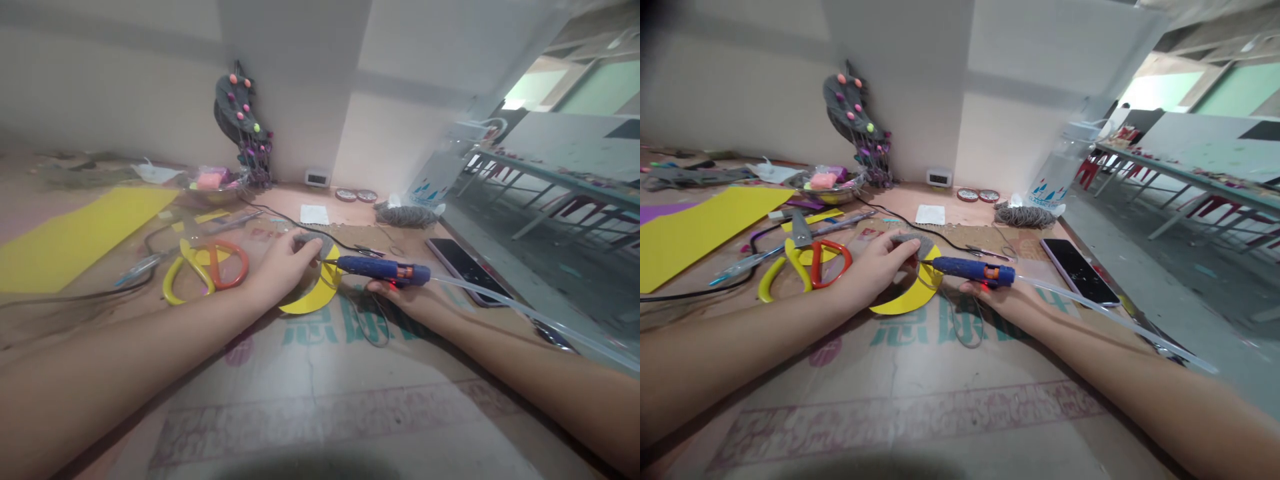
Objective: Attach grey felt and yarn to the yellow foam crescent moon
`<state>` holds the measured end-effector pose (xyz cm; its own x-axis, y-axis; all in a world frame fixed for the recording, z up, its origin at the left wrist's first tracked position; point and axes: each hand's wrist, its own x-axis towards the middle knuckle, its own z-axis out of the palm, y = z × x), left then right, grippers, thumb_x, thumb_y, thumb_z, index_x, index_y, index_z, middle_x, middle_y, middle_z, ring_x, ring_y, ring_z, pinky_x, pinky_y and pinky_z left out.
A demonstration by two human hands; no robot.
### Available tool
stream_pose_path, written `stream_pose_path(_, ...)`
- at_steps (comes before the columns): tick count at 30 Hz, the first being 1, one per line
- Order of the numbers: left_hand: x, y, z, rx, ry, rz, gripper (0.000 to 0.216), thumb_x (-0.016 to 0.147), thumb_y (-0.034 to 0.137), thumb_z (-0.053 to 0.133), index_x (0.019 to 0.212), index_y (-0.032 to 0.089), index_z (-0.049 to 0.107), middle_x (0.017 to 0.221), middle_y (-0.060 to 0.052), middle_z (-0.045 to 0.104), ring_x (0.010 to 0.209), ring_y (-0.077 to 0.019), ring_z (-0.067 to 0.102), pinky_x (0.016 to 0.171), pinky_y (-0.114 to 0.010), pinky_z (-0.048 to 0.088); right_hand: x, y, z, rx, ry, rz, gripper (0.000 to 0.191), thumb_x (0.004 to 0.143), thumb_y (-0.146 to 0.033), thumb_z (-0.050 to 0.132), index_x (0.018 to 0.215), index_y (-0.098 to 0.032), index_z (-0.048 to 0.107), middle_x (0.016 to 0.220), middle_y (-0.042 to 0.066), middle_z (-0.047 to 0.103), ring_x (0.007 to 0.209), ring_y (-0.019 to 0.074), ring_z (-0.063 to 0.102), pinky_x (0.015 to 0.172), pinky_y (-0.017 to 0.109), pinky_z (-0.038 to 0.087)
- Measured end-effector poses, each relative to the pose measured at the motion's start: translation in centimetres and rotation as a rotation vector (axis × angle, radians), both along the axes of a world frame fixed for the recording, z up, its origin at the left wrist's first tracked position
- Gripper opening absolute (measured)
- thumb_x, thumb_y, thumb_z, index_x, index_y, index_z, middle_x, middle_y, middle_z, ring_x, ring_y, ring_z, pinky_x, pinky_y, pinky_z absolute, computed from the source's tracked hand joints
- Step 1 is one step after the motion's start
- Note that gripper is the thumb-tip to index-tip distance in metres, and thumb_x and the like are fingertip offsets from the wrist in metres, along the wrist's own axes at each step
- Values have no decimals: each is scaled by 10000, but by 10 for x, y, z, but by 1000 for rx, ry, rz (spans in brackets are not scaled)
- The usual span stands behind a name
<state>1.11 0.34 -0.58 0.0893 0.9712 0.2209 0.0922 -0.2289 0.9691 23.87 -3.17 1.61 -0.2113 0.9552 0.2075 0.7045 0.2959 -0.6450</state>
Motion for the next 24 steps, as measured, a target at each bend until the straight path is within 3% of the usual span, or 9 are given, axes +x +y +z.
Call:
stream_pose_path(14, 0, 0, -2, -9, -14, -2, 153, 823, 330, 571, 750, 195, 567, 654, 31, 608, 597, -124, 556, 568, -241, 395, -5, -4, 8, -55, 92, -11, 248, 719, -488, 659, 712, -244, 617, 818, 51, 737, 804, 276, 702, 727, 361, 597)
stream_pose_path(19, -1, 2, -3, 0, -31, -15, 139, 822, 310, 569, 747, 194, 580, 676, 24, 616, 638, -129, 565, 601, -243, 407, -3, -2, 5, -6, 78, 41, 265, 746, -477, 648, 871, -244, 638, 890, 35, 736, 846, 240, 701, 777, 309, 586)
stream_pose_path(24, 0, 3, -5, -6, -59, -20, 144, 818, 335, 588, 779, 196, 587, 710, 15, 634, 707, -144, 585, 650, -248, 427, -2, 0, 3, 0, 42, 34, 247, 747, -474, 639, 791, -232, 624, 818, 55, 721, 779, 243, 692, 715, 315, 585)
